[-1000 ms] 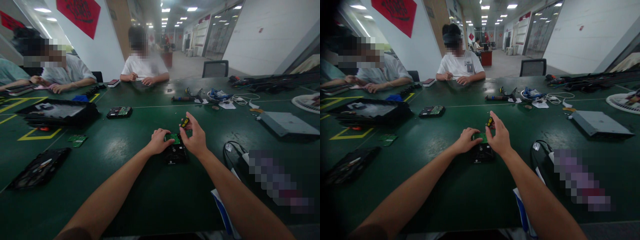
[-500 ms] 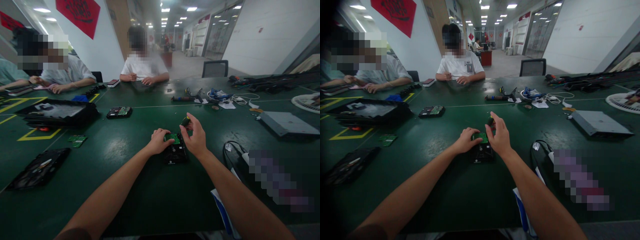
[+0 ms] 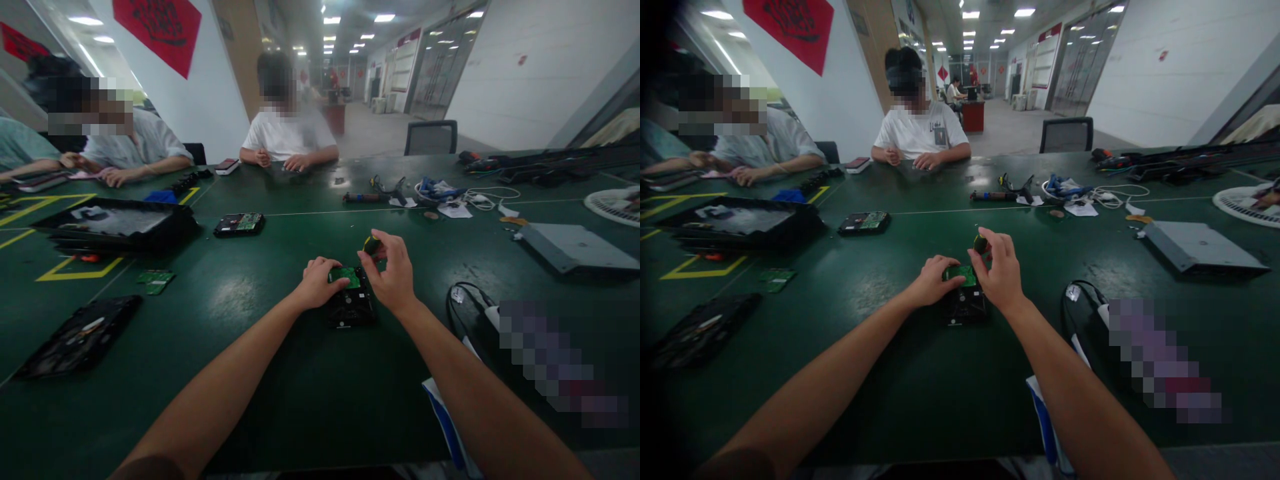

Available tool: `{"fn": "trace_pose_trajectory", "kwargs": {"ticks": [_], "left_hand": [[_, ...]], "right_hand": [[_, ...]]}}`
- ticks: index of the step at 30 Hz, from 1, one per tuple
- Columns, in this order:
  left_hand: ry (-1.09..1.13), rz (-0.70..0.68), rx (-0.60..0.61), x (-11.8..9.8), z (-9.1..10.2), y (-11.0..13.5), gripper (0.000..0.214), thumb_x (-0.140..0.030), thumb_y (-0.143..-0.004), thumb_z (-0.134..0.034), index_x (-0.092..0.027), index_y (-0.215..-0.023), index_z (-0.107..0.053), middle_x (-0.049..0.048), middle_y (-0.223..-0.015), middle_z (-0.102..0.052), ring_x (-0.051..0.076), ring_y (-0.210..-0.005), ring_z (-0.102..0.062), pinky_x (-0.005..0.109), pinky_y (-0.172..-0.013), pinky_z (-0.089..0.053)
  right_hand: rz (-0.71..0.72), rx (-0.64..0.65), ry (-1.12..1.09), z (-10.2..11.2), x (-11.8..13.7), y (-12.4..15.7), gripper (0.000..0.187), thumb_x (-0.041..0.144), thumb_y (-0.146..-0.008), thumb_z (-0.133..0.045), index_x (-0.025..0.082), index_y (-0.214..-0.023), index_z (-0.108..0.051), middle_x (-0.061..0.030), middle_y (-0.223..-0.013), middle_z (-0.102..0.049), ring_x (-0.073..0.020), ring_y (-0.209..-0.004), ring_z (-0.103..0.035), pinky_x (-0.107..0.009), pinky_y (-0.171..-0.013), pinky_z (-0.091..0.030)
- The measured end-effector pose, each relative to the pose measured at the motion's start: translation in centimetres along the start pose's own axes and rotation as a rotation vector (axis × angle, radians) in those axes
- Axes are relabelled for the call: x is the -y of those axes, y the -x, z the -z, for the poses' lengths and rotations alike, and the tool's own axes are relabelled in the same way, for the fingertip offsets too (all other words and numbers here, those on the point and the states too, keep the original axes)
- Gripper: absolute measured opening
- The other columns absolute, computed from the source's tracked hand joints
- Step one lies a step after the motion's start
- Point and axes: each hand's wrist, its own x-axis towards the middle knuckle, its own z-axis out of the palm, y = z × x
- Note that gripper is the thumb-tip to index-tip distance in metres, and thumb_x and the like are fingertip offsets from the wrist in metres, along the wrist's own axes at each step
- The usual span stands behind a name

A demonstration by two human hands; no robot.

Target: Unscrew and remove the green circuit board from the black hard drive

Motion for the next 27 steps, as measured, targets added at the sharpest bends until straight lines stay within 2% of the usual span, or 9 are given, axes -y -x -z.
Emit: {"fn": "trace_pose_trajectory", "kwargs": {"ticks": [4, 7, 10, 14, 18, 24, 27], "left_hand": [[0.011, -0.006, -0.008, 0.0, 0.0, 0.0, 0.049, -0.054, -0.09, -0.065, -0.026, -0.13, -0.063, 0.0117, -0.128, -0.06, 0.033, -0.122, -0.052, 0.05, -0.105, -0.043], [0.017, -0.005, -0.006, 0.1, 0.0, 0.0, 0.049, -0.054, -0.09, -0.066, -0.026, -0.13, -0.063, 0.0116, -0.128, -0.06, 0.033, -0.122, -0.052, 0.05, -0.105, -0.043], [0.013, 0.001, -0.002, 0.1, 0.0, 0.0, 0.049, -0.053, -0.089, -0.067, -0.026, -0.13, -0.064, 0.0114, -0.127, -0.06, 0.034, -0.122, -0.052, 0.05, -0.105, -0.043], [0.013, 0.002, 0.007, 0.0, 0.1, 0.0, 0.049, -0.054, -0.09, -0.066, -0.027, -0.131, -0.063, 0.0115, -0.128, -0.06, 0.034, -0.121, -0.053, 0.051, -0.104, -0.044], [0.011, -0.005, 0.015, -0.1, 0.3, 0.0, 0.05, -0.054, -0.09, -0.065, -0.025, -0.131, -0.063, 0.0123, -0.128, -0.06, 0.034, -0.121, -0.052, 0.051, -0.104, -0.044], [0.013, -0.002, -0.002, -0.1, 0.1, 0.1, 0.049, -0.054, -0.09, -0.065, -0.026, -0.13, -0.063, 0.0117, -0.127, -0.06, 0.033, -0.121, -0.053, 0.051, -0.104, -0.044], [0.01, -0.003, 0.001, 0.0, 0.0, 0.0, 0.049, -0.054, -0.09, -0.066, -0.026, -0.13, -0.063, 0.0116, -0.127, -0.06, 0.034, -0.122, -0.052, 0.051, -0.104, -0.044]], "right_hand": [[-0.029, 0.024, -0.063, 0.2, 0.4, -0.1, 0.044, 0.031, -0.101, -0.057, 0.034, -0.143, -0.049, -0.0094, -0.129, -0.062, -0.0249, -0.103, -0.068, -0.044, -0.08, -0.063], [-0.129, 0.04, -0.246, 0.3, 0.6, -0.3, 0.032, 0.034, -0.105, -0.048, 0.032, -0.137, -0.052, -0.0086, -0.131, -0.065, -0.0253, -0.11, -0.07, -0.036, -0.069, -0.065], [-0.237, 0.049, -0.445, 0.3, 0.7, -0.6, 0.027, 0.039, -0.105, -0.049, 0.031, -0.131, -0.052, -0.0073, -0.123, -0.069, -0.0231, -0.106, -0.072, -0.029, -0.061, -0.064], [-0.31, 0.03, -0.544, 0.3, 0.6, -0.9, 0.036, 0.042, -0.099, -0.061, 0.032, -0.134, -0.055, -0.0046, -0.114, -0.069, -0.0206, -0.101, -0.072, -0.031, -0.066, -0.067], [-0.349, 0.048, -0.598, 0.3, 0.5, -1.1, 0.031, 0.042, -0.094, -0.068, 0.03, -0.123, -0.067, -0.0052, -0.116, -0.067, -0.0217, -0.103, -0.071, -0.034, -0.067, -0.068], [-0.445, 0.079, -0.758, 0.5, 0.8, -1.4, 0.031, 0.047, -0.101, -0.055, 0.028, -0.124, -0.065, -0.007, -0.119, -0.07, -0.0227, -0.107, -0.071, -0.04, -0.076, -0.068], [-0.441, 0.105, -0.767, 0.5, 0.7, -1.4, 0.031, 0.047, -0.099, -0.059, 0.029, -0.123, -0.066, -0.0057, -0.114, -0.07, -0.0219, -0.105, -0.07, -0.038, -0.074, -0.069]]}}
